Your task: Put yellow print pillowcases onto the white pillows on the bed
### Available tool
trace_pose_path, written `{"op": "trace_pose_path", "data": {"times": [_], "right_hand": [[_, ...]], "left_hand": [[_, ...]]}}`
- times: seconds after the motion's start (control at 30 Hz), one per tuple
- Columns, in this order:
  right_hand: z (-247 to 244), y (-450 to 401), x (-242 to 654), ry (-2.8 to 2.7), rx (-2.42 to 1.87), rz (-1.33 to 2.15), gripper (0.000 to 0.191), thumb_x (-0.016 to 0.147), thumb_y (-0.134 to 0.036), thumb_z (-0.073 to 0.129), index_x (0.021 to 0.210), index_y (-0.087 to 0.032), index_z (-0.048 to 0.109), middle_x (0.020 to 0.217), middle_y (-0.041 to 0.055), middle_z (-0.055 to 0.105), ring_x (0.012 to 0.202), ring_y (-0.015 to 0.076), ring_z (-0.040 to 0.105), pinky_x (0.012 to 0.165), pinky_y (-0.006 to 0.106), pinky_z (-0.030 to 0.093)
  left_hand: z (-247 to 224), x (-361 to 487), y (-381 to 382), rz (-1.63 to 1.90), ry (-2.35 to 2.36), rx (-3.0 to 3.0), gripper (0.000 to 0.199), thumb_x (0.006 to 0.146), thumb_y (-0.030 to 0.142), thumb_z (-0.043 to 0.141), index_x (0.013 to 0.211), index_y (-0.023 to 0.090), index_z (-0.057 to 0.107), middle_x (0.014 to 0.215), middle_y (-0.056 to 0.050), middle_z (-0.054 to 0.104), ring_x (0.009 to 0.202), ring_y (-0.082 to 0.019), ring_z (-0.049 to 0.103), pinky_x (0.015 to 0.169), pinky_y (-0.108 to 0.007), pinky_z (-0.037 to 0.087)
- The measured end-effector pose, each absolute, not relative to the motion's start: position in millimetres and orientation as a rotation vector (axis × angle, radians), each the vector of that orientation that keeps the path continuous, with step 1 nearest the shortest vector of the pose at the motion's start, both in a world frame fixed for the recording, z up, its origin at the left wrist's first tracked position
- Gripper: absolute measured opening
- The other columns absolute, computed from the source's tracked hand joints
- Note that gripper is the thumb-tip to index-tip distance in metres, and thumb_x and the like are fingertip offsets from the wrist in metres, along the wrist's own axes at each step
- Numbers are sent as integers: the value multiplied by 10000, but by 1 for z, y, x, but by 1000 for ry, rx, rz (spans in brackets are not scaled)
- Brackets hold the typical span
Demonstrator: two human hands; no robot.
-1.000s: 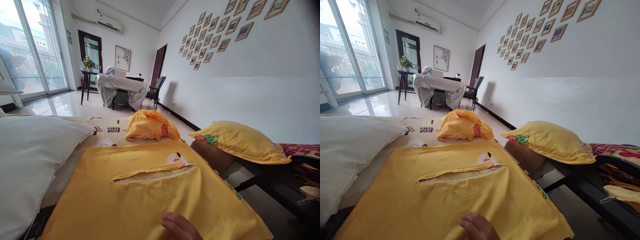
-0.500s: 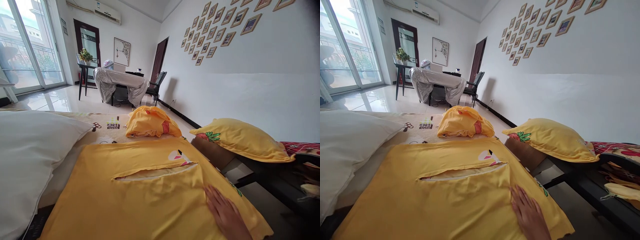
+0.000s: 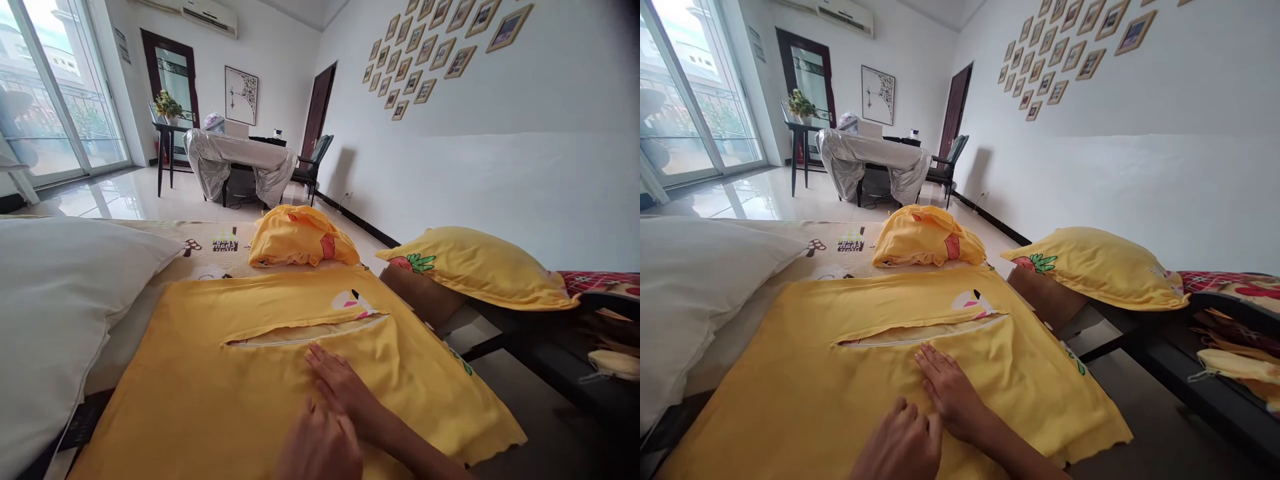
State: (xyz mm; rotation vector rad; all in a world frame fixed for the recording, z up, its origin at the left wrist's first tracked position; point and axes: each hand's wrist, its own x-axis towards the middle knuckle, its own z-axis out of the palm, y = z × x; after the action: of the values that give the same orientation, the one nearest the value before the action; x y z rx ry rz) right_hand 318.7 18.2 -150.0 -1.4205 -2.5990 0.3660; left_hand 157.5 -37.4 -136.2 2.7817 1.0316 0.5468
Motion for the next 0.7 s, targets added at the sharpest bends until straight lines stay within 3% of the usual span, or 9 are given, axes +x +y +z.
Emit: {"op": "trace_pose_path", "data": {"times": [0.07,0.13,0.2,0.27,0.37,0.5,0.7], "right_hand": [[-157,23,320,-2596,-1396,396,468,968,-264,291,1424,-217,385,1500,61,295,1390,187,263,1138,411,245],[-163,28,339,-2599,-1370,418,468,975,-290,292,1439,-254,351,1504,35,293,1387,172,269,1145,401,231],[-167,33,368,-2593,-1390,401,479,980,-354,301,1456,-295,299,1509,13,284,1387,169,269,1145,406,227],[-168,38,400,-2564,-1498,303,502,970,-420,321,1458,-307,286,1508,17,287,1389,190,267,1142,435,220],[-169,47,445,-2501,-1730,120,546,947,-508,324,1456,-312,291,1510,23,285,1394,213,253,1131,470,222],[-170,56,496,-2365,-1978,13,585,932,-576,271,1460,-323,275,1525,12,247,1399,213,239,1117,470,249],[-180,60,552,-2144,-2184,-19,613,925,-573,203,1457,-285,307,1506,-1,298,1389,212,265,1124,448,269]], "left_hand": [[-139,162,-8,496,948,2925,224,811,91,429,857,114,647,802,-137,667,772,-263,628,750,-431,501],[-147,151,16,562,969,2946,289,821,100,417,1005,107,641,1028,-148,671,1001,-273,605,897,-428,460],[-160,131,33,601,1099,2868,391,892,185,392,1253,135,533,1306,-124,560,1226,-250,486,1021,-419,381],[-173,111,43,563,1240,2772,455,947,329,354,1383,212,409,1446,-76,425,1323,-227,389,1075,-424,324],[-184,97,46,485,1381,2664,486,957,442,304,1424,308,339,1502,-32,329,1370,-223,321,1106,-456,270],[-185,96,43,425,1464,2607,501,952,490,274,1430,343,313,1522,-21,268,1393,-231,274,1113,-497,243],[-189,84,48,558,1567,2584,472,953,446,314,1378,274,423,1444,-37,432,1333,-232,381,1097,-476,267]]}}
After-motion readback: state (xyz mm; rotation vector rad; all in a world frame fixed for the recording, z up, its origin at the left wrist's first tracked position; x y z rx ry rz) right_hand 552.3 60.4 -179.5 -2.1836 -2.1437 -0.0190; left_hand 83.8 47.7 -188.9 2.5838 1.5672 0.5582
